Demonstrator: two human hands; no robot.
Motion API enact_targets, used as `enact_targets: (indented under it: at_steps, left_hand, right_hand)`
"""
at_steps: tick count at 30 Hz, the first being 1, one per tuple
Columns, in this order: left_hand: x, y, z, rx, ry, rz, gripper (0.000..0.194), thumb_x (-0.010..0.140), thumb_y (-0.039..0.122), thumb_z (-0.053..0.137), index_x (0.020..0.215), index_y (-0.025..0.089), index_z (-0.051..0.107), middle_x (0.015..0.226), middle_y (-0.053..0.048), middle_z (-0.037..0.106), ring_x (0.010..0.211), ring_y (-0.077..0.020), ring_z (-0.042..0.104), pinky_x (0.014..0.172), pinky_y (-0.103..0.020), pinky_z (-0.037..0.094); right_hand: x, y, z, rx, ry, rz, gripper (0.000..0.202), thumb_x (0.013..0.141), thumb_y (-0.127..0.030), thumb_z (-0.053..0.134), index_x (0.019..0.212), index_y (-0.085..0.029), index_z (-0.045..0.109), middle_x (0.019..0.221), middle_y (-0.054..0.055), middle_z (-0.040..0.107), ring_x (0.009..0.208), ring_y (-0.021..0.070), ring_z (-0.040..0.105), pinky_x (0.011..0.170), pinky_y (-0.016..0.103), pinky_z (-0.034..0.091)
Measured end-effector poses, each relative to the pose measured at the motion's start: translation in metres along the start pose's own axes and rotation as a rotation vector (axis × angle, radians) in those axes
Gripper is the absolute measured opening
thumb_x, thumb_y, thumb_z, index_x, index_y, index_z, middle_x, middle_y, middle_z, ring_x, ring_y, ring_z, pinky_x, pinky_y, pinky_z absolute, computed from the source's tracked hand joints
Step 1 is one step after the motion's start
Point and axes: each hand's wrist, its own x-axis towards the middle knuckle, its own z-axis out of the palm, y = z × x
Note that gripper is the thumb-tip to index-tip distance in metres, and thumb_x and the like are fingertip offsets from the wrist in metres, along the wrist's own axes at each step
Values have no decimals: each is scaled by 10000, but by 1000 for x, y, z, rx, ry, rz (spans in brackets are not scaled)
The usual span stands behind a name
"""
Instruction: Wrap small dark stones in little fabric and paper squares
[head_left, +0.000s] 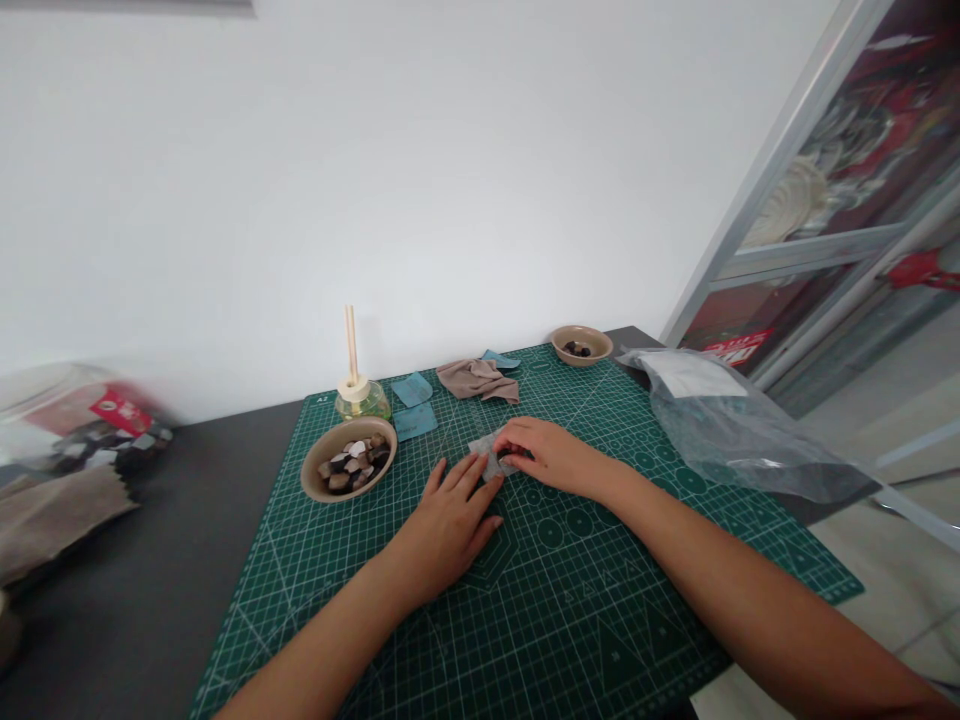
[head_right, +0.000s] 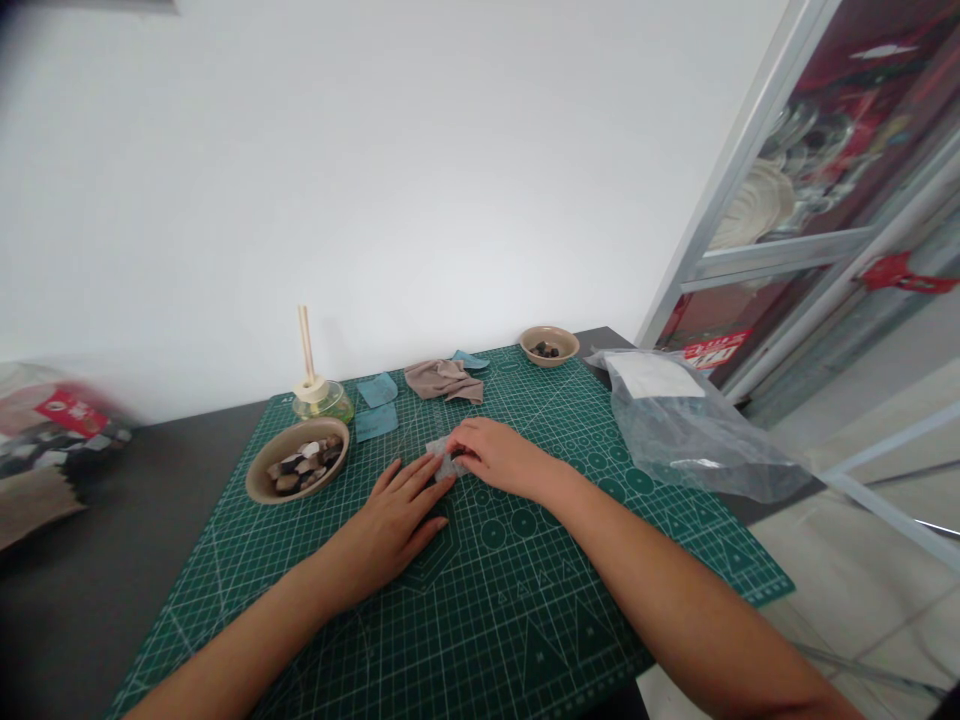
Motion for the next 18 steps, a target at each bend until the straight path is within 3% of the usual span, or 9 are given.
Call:
enact_targets:
  at_steps: [8,18]
  left_hand:
    - [0,0,-1,4,-10,-2,434,951,311,462,1363,190,405,1460,-134,361,1361,-281,286,1075,-548,250]
    - [1,0,-1,14,-27,-1,439,945,307,474,1360,180,409,1459,-142,361,1356,-285,296,1073,-548,252]
  right_hand:
    - [-1,4,-1,-56,-21,-52,211,850,-89,549,1011,-167,661,952,71,603,928,193,551,849,335,442]
    - [0,1,0,-39,14,-52,171,824,-70,562,941,-162,646,938,65,594,921,190,548,825,327,444]
